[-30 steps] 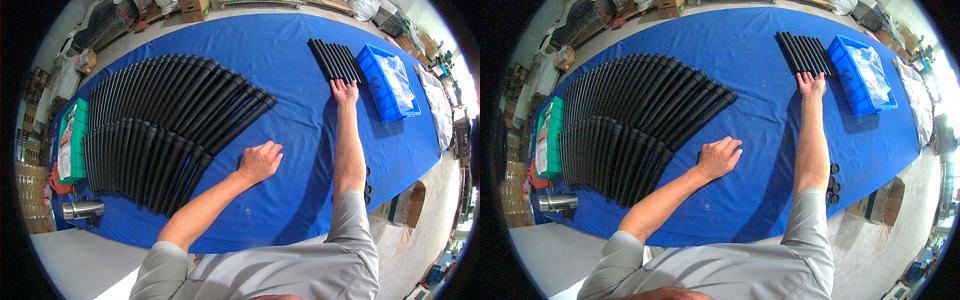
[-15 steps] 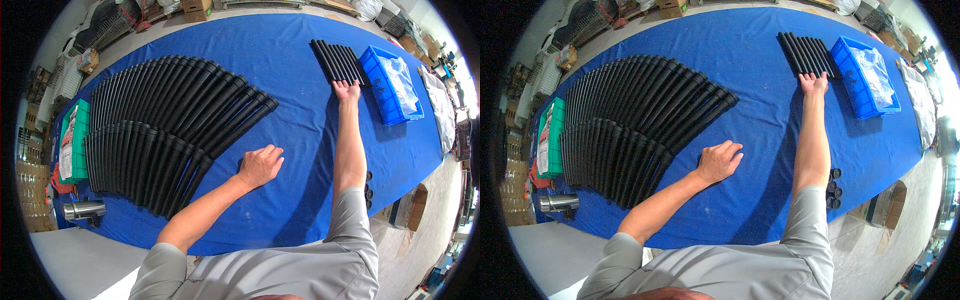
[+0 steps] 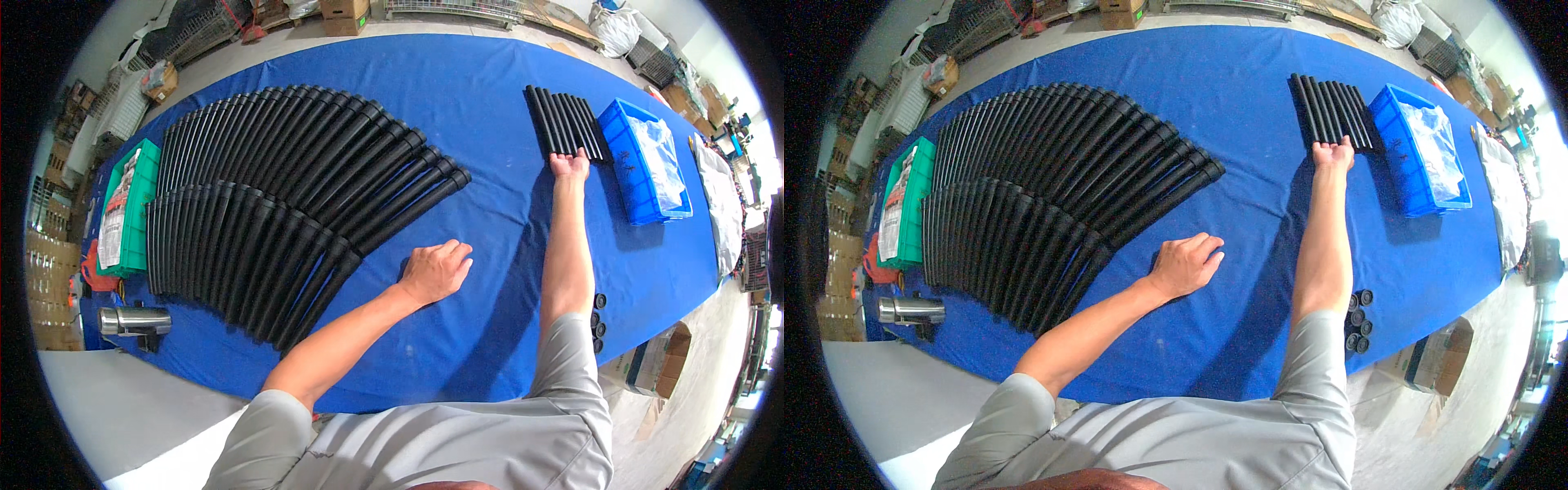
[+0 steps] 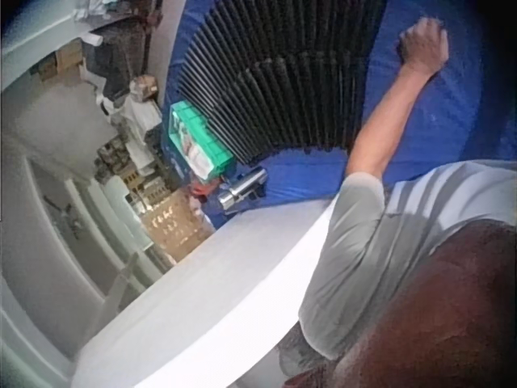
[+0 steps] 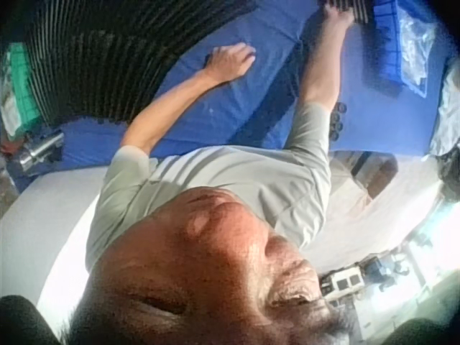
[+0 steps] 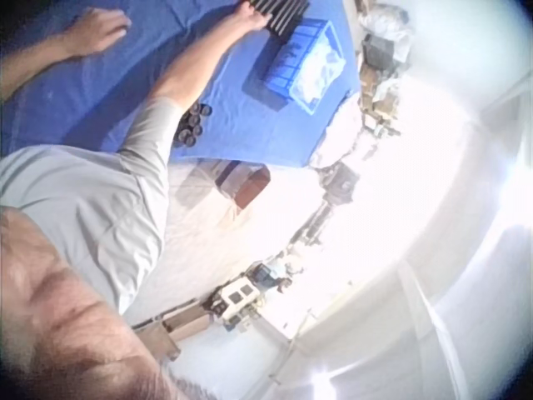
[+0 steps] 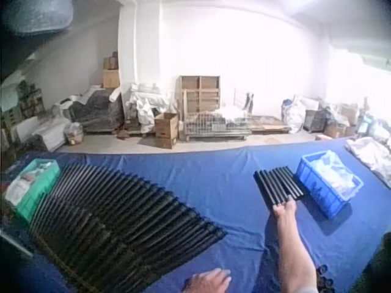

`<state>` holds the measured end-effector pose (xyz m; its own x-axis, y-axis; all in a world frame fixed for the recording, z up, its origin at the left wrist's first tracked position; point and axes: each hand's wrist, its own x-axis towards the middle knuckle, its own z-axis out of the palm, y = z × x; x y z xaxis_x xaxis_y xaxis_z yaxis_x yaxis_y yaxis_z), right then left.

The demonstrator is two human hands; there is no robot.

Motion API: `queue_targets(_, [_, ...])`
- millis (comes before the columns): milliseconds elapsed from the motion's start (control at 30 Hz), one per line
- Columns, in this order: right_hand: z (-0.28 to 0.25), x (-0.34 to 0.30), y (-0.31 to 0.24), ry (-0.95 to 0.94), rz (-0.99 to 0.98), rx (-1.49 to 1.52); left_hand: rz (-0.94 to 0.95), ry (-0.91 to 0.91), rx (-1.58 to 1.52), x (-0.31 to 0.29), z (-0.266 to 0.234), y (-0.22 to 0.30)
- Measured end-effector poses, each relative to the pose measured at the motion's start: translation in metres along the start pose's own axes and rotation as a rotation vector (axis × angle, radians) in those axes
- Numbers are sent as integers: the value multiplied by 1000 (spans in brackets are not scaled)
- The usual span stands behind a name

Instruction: Manually attaching plastic end caps to black tubes at a workstation.

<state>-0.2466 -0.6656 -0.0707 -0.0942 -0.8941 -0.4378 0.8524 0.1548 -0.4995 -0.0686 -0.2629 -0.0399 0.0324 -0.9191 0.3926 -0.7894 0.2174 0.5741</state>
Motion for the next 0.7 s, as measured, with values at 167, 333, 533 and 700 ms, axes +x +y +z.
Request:
queue_targets(167, [-15, -69, 9, 52, 30, -114, -63, 86, -70, -3, 1, -12])
queue_targets(333, [-75, -97, -47, 0, 135, -412, -177, 93, -248, 3, 1, -16])
queue_targets(533, [-87, -202, -95, -137, 189, -749, -186, 392, -364, 5, -3, -26])
queue_targets(700, [-82, -238, -115, -352, 412, -1086, -104, 398, -455, 7, -5, -24])
